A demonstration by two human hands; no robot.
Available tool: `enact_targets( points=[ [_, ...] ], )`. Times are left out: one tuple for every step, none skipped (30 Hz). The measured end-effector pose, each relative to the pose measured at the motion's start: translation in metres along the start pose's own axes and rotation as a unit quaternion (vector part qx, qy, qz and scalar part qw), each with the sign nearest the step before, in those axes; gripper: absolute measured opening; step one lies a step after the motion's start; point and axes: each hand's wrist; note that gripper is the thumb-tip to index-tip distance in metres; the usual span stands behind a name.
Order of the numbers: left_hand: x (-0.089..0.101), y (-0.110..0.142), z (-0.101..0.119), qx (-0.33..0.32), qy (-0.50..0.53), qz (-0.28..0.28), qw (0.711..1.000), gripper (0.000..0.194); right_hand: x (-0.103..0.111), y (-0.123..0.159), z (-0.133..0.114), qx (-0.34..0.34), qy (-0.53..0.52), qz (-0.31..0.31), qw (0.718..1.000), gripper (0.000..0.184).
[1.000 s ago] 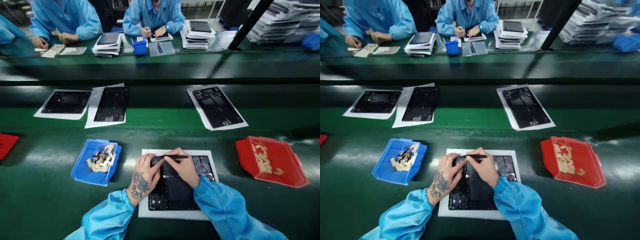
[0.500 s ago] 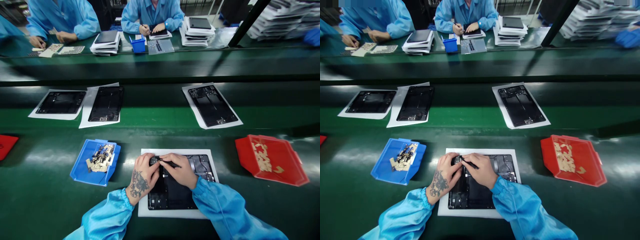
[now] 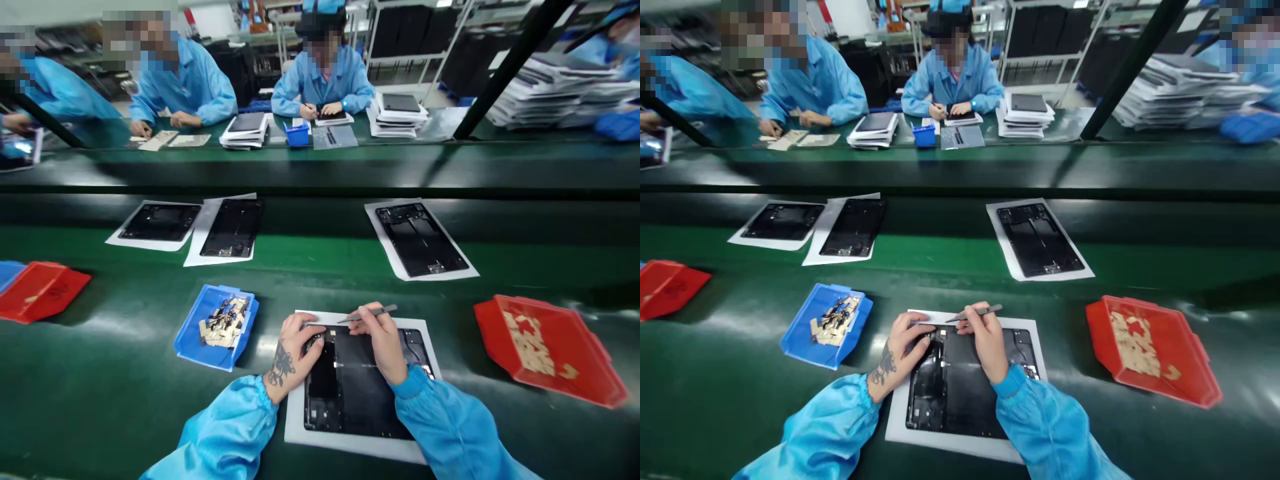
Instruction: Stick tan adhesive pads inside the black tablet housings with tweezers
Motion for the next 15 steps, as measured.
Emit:
enact_targets(
  points=[
    [-0.002, -0.001, -0.002, 0.007, -0.011, 0.011, 1.0, 0.023, 0.002, 0.001, -0.002, 0.004, 0.001, 0.001, 1.0, 0.036],
    [-0.003, -0.002, -0.003, 0.01, -0.023, 0.019, 0.999, 0.024, 0.004, 0.003, -0.004, 0.008, 0.005, 0.0, 1.0, 0.039],
    [-0.005, -0.004, -0.004, 0.011, -0.036, 0.023, 0.999, 0.024, 0.006, 0.004, -0.007, 0.012, 0.013, -0.005, 1.0, 0.043],
    [-0.007, -0.007, -0.004, 0.009, -0.048, 0.022, 0.999, 0.024, 0.009, 0.006, -0.01, 0.015, 0.025, -0.012, 1.0, 0.045],
    [-0.008, -0.01, -0.003, 0.005, -0.06, 0.016, 0.998, 0.024, 0.012, 0.006, -0.013, 0.018, 0.042, -0.021, 0.999, 0.045],
    [-0.01, -0.014, -0.002, -0.001, -0.071, 0.006, 0.997, 0.025, 0.016, 0.006, -0.017, 0.02, 0.065, -0.029, 0.997, 0.042],
    [-0.011, -0.019, 0.001, -0.008, -0.081, -0.008, 0.997, 0.027, 0.02, 0.004, -0.022, 0.021, 0.093, -0.035, 0.995, 0.038],
    [-0.012, -0.023, 0.003, -0.015, -0.09, -0.024, 0.995, 0.029, 0.024, 0.0, -0.027, 0.023, 0.127, -0.038, 0.991, 0.034],
    [-0.013, -0.028, 0.006, -0.021, -0.099, -0.04, 0.994, 0.03, 0.028, -0.007, -0.034, 0.026, 0.167, -0.036, 0.985, 0.031],
    [-0.014, -0.032, 0.008, -0.025, -0.107, -0.055, 0.992, 0.029, 0.033, -0.016, -0.041, 0.03, 0.21, -0.029, 0.977, 0.027],
    [-0.014, -0.036, 0.01, -0.028, -0.115, -0.068, 0.991, 0.026, 0.038, -0.029, -0.049, 0.035, 0.255, -0.019, 0.966, 0.023],
    [-0.014, -0.04, 0.012, -0.029, -0.121, -0.079, 0.989, 0.024, 0.045, -0.045, -0.058, 0.041, 0.3, -0.007, 0.953, 0.018],
    [-0.015, -0.043, 0.013, -0.028, -0.128, -0.088, 0.987, 0.022, 0.052, -0.063, -0.068, 0.046, 0.344, 0.006, 0.938, 0.014],
    [-0.015, -0.045, 0.013, -0.027, -0.134, -0.096, 0.986, 0.021, 0.061, -0.083, -0.078, 0.044, 0.387, 0.02, 0.921, 0.013],
    [-0.015, -0.047, 0.013, -0.026, -0.14, -0.104, 0.984, 0.018, 0.07, -0.104, -0.088, 0.035, 0.428, 0.033, 0.903, 0.014]
  ],
)
Point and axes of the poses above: each hand's wrist, its own y-axis away from the middle knuckle, its own x-axis out of the back of the hand, z = x × y, and after that the axes turned 1 degree about -y, right-handed
